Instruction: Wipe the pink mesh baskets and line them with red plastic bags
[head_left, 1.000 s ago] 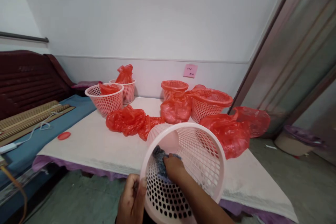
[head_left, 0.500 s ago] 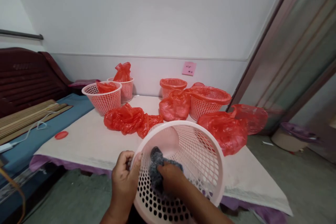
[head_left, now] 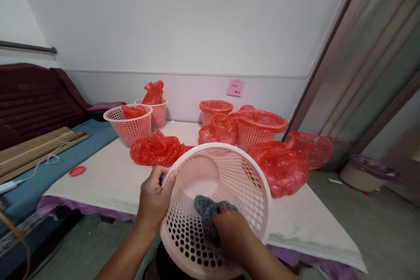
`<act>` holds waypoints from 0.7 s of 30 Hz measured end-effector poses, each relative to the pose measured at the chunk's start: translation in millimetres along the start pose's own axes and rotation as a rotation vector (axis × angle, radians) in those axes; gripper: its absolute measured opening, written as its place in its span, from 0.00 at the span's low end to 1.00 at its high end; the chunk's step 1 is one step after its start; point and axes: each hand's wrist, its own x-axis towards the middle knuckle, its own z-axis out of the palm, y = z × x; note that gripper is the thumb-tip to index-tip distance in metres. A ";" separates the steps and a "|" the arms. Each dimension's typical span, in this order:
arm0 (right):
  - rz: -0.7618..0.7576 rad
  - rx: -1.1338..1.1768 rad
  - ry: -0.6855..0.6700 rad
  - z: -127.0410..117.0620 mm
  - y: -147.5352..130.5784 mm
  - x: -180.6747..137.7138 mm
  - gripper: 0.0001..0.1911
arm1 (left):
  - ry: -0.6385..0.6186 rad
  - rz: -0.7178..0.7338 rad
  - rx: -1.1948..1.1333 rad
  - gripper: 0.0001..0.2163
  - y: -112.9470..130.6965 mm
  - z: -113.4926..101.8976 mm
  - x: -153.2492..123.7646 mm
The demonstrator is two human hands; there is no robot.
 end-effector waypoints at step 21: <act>-0.117 0.349 0.286 8.6 -33.2 -2.1 0.24 | -0.176 -0.134 -0.098 0.11 5.8 18.7 -10.6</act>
